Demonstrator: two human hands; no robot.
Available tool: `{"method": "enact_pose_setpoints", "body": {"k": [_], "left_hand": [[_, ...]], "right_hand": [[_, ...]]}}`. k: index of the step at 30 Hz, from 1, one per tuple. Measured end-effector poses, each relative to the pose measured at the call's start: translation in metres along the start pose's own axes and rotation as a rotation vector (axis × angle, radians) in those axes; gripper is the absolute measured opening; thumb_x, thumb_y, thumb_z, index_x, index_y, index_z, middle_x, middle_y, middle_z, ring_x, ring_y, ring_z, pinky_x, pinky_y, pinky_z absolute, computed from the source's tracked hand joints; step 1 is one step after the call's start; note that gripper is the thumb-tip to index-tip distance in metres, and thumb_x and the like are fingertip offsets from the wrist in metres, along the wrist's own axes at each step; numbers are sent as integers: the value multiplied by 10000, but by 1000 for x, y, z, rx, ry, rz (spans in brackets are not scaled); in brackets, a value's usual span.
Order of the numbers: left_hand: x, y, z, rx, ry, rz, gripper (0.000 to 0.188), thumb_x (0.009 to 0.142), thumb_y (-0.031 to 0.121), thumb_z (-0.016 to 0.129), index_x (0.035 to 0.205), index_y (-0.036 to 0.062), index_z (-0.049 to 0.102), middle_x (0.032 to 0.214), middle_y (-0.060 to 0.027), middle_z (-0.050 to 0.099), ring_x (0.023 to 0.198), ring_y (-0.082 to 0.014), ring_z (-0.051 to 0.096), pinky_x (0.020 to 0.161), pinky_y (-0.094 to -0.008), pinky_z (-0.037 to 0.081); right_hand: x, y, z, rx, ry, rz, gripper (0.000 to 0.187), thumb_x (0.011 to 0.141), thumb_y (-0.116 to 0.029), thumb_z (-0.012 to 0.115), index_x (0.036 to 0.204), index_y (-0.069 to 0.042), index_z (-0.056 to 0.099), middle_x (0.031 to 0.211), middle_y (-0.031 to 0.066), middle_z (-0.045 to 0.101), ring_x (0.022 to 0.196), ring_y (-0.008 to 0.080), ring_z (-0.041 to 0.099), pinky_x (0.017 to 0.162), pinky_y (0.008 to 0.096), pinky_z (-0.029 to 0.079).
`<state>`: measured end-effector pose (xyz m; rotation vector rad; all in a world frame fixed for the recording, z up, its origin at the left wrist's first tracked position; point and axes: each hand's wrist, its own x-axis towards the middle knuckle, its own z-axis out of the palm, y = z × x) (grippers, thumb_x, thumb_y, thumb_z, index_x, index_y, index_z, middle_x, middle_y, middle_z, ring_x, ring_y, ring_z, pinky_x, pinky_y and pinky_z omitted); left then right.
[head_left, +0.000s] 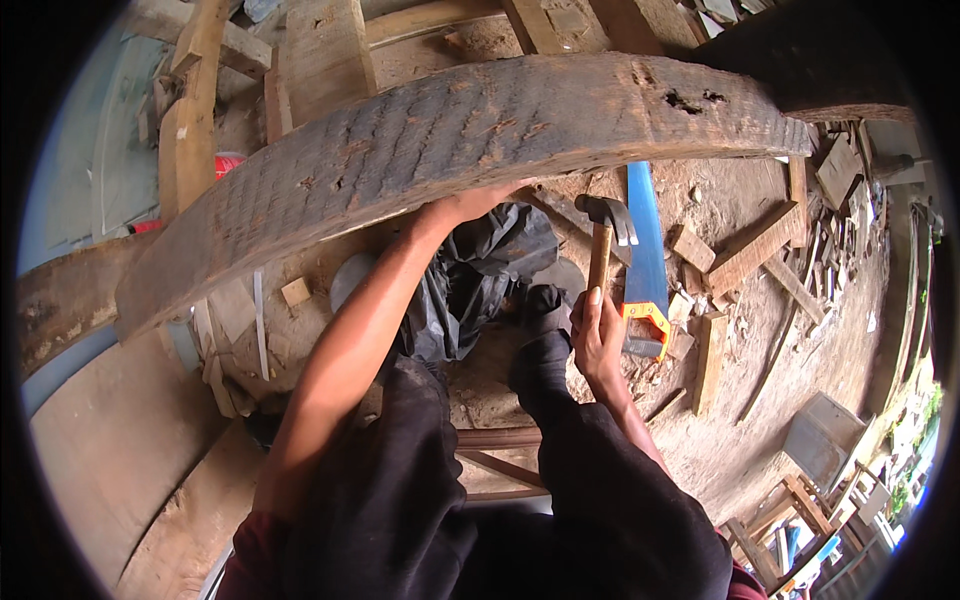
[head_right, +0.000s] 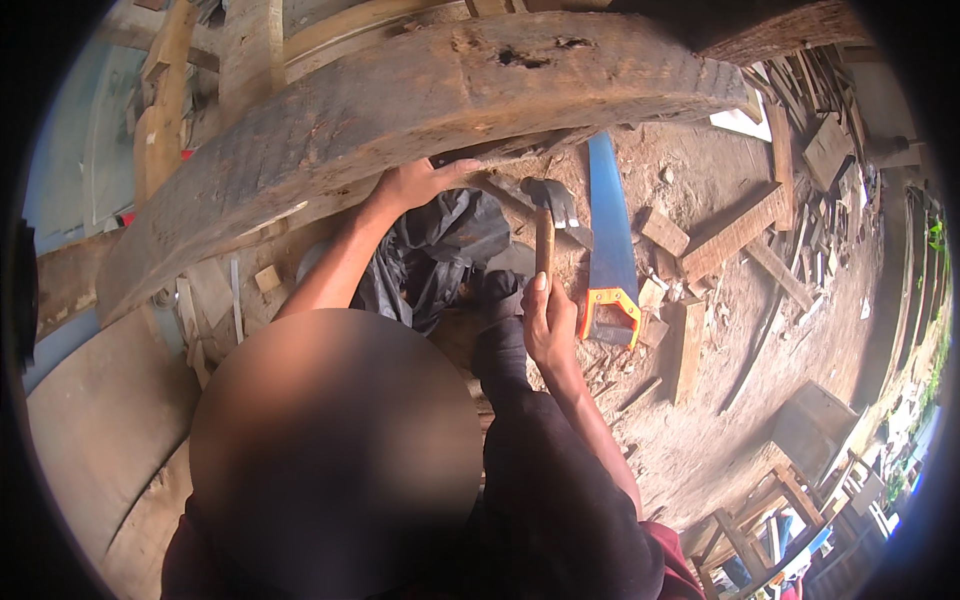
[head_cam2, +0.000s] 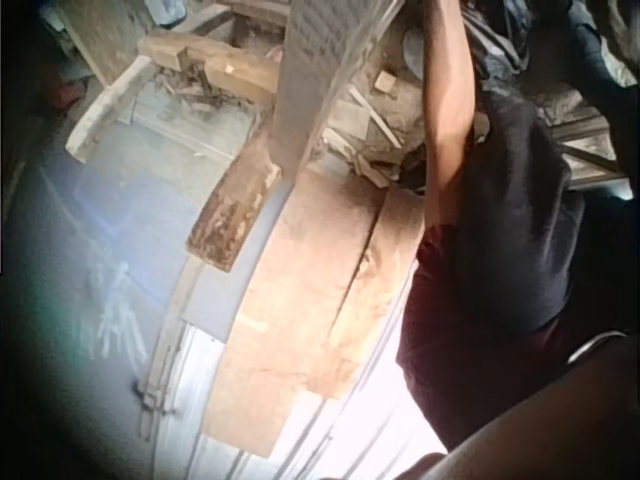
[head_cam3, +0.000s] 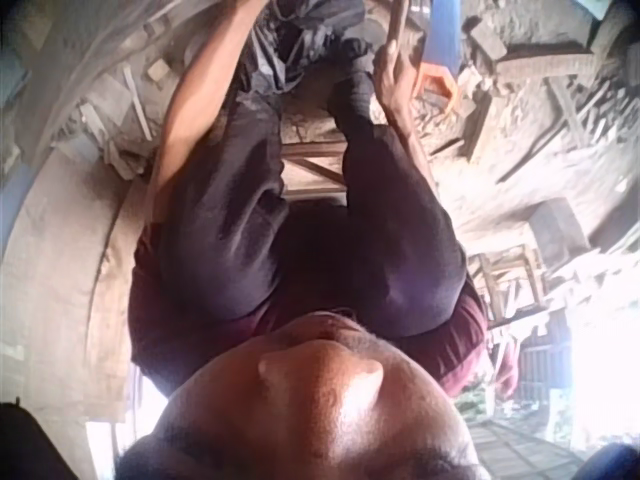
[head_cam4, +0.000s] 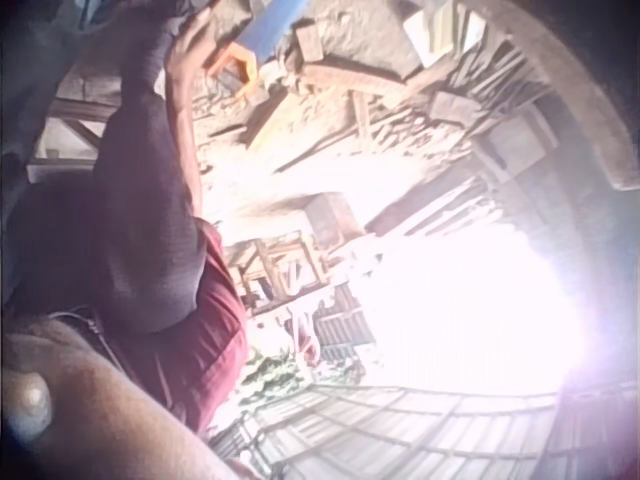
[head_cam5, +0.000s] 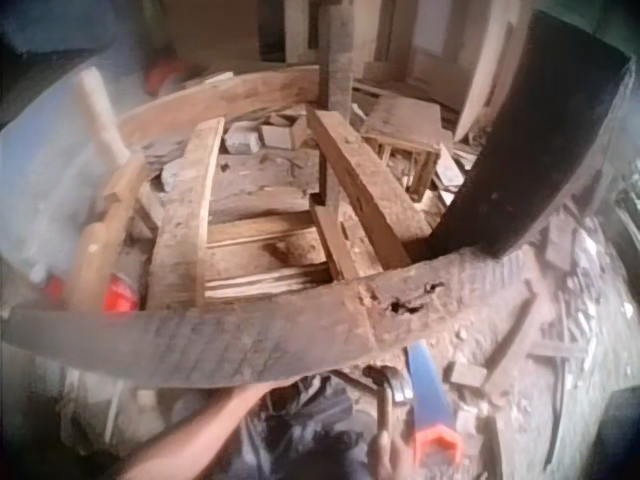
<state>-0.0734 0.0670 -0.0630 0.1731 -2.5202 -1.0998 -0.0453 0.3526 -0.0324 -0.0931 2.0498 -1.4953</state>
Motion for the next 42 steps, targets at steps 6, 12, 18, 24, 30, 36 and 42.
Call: {"method": "enact_pose_setpoints", "body": {"k": [6, 12, 18, 24, 30, 36, 42], "left_hand": [[0, -9, -8, 39, -129, -94, 538, 857, 446, 728, 1188, 28, 654, 1147, -155, 686, 1067, -288, 633, 924, -398, 482], [-4, -14, 6, -4, -21, 12, 484, 895, 398, 702, 1194, 20, 652, 1158, -152, 681, 1080, -290, 627, 937, -393, 470], [-14, -21, 23, 65, 18, 11, 398, 948, 320, 649, 1176, -5, 641, 1117, -151, 687, 1039, -267, 639, 902, -370, 484], [-19, -49, 27, 263, 41, 153, 287, 922, 261, 649, 1062, 11, 665, 1004, -151, 686, 965, -296, 646, 864, -397, 495], [1, -17, 21, 286, 175, 253, 274, 877, 221, 669, 1070, 28, 681, 1041, -173, 685, 979, -346, 637, 889, -443, 487], [-12, -23, 18, 251, 116, 210, 306, 859, 224, 683, 1105, 42, 667, 1076, -167, 671, 991, -375, 616, 882, -447, 475], [-3, -14, 10, 344, 225, 326, 268, 853, 177, 680, 1064, 12, 677, 1031, -184, 691, 907, -381, 649, 808, -448, 504]], "right_hand": [[3, 2, 3, 55, 10, -29, 479, 1044, -489, 389, 783, -91, 446, 615, -56, 381, 504, 42, 351, 429, 218, 280], [4, 11, 0, 28, 32, -31, 473, 1049, -471, 387, 795, -79, 462, 620, -48, 401, 504, 55, 356, 446, 230, 295], [4, -13, -5, -360, 84, -259, 385, 1058, -329, 414, 914, 3, 543, 619, 68, 500, 517, 155, 476, 496, 321, 389], [12, -83, 4, -526, -72, -593, 271, 975, -232, 590, 1079, 7, 520, 668, 204, 609, 603, 399, 650, 537, 463, 501], [31, -96, -14, -640, 16, -433, 250, 981, -195, 586, 881, -20, 440, 562, 211, 542, 521, 433, 592, 442, 472, 413], [32, -71, -22, -828, -32, -448, 314, 946, -306, 630, 923, -27, 488, 652, 204, 591, 549, 429, 599, 485, 503, 457], [26, -66, -16, -681, -29, -448, 272, 969, -244, 594, 897, -18, 461, 640, 249, 583, 594, 471, 599, 504, 526, 447]]}}
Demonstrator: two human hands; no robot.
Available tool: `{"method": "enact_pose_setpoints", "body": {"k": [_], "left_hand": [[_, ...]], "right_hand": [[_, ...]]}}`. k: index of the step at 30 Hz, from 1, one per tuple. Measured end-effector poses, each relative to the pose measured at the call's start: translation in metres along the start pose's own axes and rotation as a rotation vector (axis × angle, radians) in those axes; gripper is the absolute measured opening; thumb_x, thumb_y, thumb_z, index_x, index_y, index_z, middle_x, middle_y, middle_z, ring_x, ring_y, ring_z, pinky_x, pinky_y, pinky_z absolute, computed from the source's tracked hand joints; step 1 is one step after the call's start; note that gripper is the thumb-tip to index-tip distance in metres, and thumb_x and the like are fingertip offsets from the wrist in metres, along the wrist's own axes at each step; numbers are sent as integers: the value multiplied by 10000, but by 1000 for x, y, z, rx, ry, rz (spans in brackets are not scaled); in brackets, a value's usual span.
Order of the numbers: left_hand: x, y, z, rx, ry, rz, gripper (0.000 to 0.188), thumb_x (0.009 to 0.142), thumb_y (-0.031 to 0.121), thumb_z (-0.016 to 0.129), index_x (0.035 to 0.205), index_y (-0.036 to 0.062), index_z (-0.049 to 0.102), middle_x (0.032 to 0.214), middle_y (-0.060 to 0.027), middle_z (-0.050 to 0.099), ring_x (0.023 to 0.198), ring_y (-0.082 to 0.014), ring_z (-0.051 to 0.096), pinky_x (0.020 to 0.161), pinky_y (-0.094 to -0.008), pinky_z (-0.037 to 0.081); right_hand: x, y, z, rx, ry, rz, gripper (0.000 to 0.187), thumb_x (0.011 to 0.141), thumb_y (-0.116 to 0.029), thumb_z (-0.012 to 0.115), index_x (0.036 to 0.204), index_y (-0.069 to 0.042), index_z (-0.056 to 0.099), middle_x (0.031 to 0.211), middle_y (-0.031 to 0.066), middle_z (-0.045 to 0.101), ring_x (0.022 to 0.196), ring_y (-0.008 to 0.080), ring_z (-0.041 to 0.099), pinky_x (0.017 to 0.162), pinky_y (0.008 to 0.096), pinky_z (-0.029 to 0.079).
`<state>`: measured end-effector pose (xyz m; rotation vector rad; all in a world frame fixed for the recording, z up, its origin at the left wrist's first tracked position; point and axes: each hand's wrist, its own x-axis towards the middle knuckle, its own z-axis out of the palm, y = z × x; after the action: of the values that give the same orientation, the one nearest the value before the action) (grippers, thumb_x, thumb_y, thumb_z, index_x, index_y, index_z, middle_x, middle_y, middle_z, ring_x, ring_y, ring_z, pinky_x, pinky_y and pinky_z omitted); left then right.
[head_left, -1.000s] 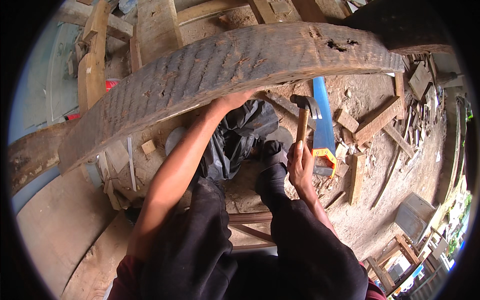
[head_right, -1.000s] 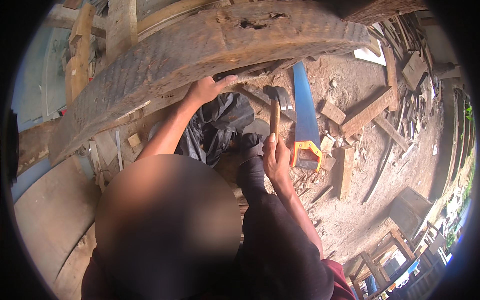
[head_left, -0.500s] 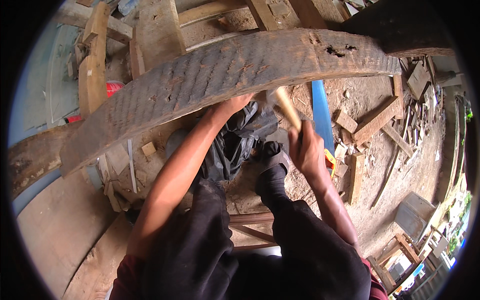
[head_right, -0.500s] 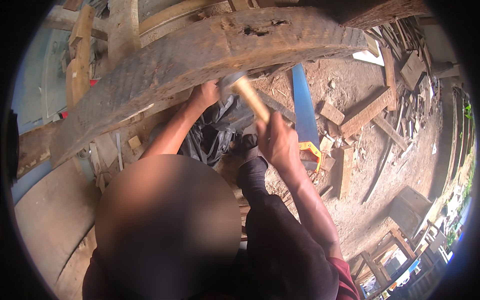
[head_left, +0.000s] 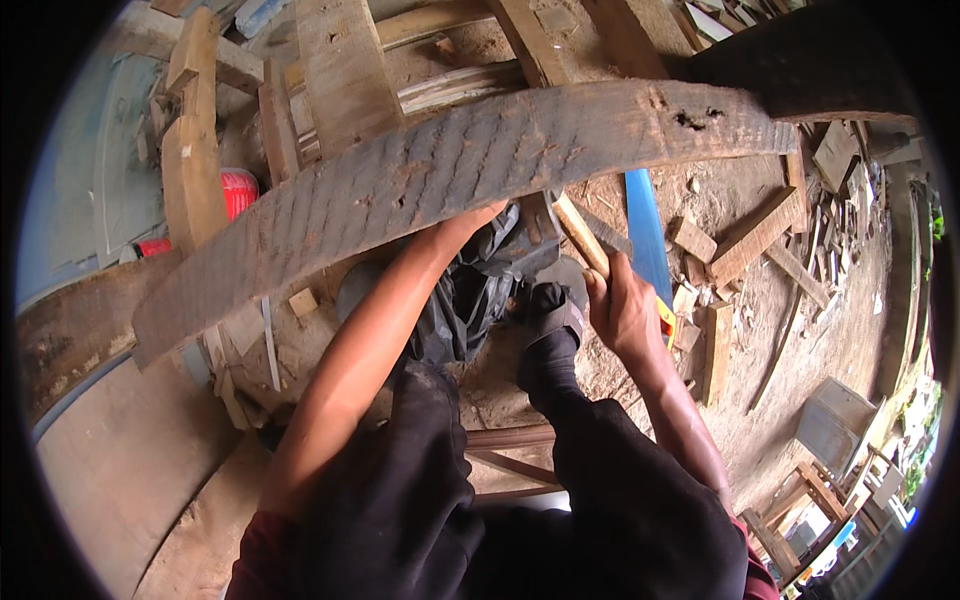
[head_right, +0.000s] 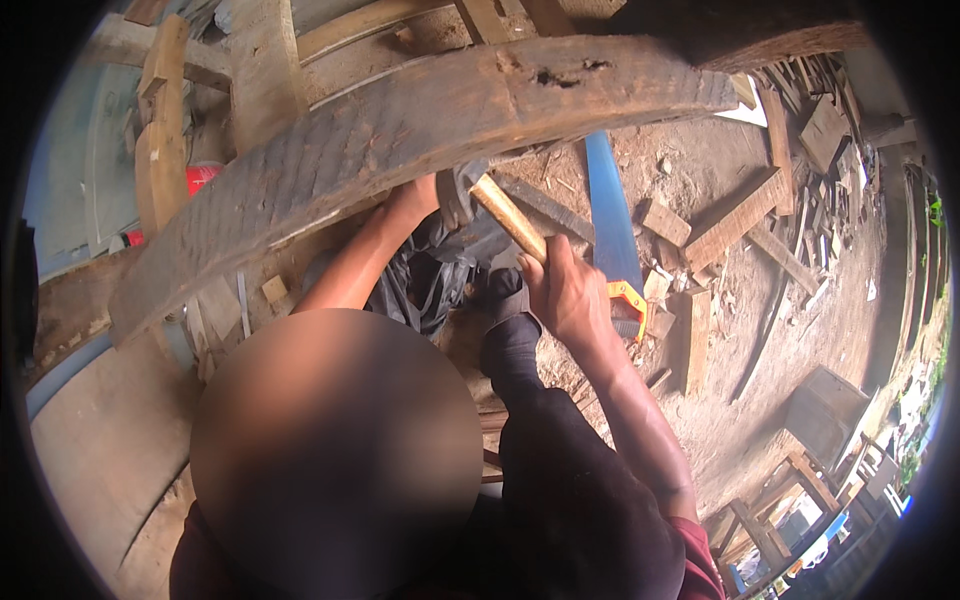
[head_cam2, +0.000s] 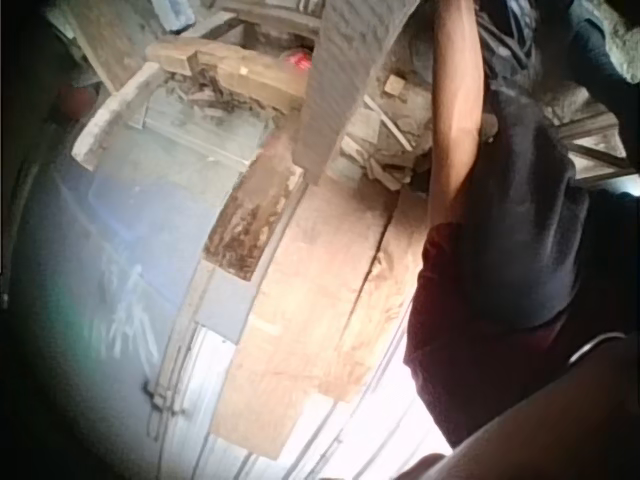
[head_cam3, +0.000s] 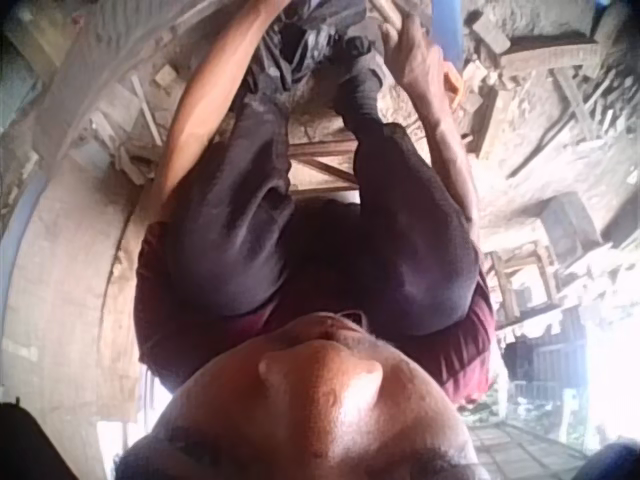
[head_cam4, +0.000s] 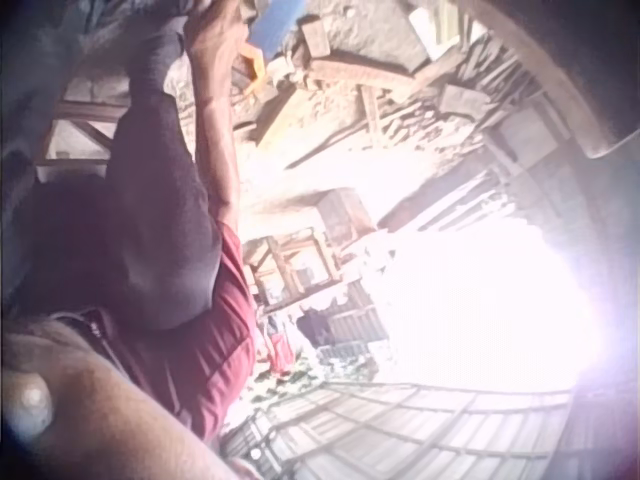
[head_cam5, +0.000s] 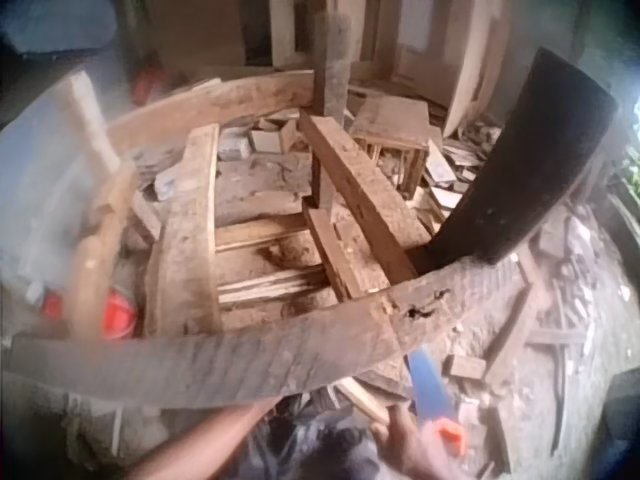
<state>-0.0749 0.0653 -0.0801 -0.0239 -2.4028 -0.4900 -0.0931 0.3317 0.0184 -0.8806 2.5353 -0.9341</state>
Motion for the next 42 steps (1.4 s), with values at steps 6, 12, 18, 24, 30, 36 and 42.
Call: {"method": "enact_pose_setpoints", "body": {"k": [6, 12, 18, 24, 30, 36, 42], "left_hand": [[-5, 0, 7, -13, -78, -46, 243, 846, 149, 696, 1041, 7, 666, 1011, -182, 683, 857, -365, 652, 771, -443, 511], [-15, -14, 22, -132, -124, -143, 287, 850, 238, 751, 1013, 16, 672, 995, -184, 675, 861, -345, 651, 740, -432, 498], [0, 0, 16, -53, -127, -98, 310, 924, 279, 661, 1082, 13, 681, 1078, -198, 676, 1011, -380, 623, 871, -441, 480], [-8, -3, 17, 13, -137, -73, 300, 936, 263, 639, 1097, 13, 681, 1064, -197, 679, 1002, -383, 629, 867, -441, 485], [-15, -1, 12, -17, -171, -82, 320, 939, 261, 635, 1126, 3, 668, 1100, -197, 670, 1016, -382, 624, 879, -438, 481], [6, 6, 9, -58, -192, -89, 358, 932, 281, 647, 1155, 2, 660, 1144, -190, 667, 1068, -376, 611, 911, -426, 472], [-7, -2, -3, -263, -241, -250, 438, 859, 290, 733, 1184, 7, 652, 1186, -187, 658, 1115, -348, 610, 951, -395, 466]], "right_hand": [[20, -13, 2, 15, -27, 20, 269, 971, -242, 596, 919, -16, 460, 573, 236, 550, 582, 472, 593, 497, 523, 442], [17, -54, -15, 41, -54, -98, 299, 958, -284, 625, 911, -32, 472, 614, 205, 589, 560, 429, 619, 465, 482, 459], [39, -21, -30, -6, 107, 109, 313, 987, -248, 590, 825, -12, 464, 549, 230, 539, 509, 421, 590, 436, 460, 413], [26, -19, -28, -137, 118, -27, 310, 962, -276, 619, 874, -24, 462, 598, 217, 557, 564, 452, 586, 494, 499, 441], [11, -27, -23, -117, 68, -121, 318, 961, -278, 619, 870, -18, 458, 613, 222, 571, 589, 449, 593, 512, 519, 445], [21, -8, -18, -46, 10, 174, 331, 988, -292, 581, 895, 13, 492, 618, 265, 560, 643, 498, 578, 548, 521, 436], [7, -2, 1, 57, 26, 213, 347, 1014, -279, 529, 852, 25, 488, 675, 307, 563, 697, 528, 573, 555, 517, 420]]}}
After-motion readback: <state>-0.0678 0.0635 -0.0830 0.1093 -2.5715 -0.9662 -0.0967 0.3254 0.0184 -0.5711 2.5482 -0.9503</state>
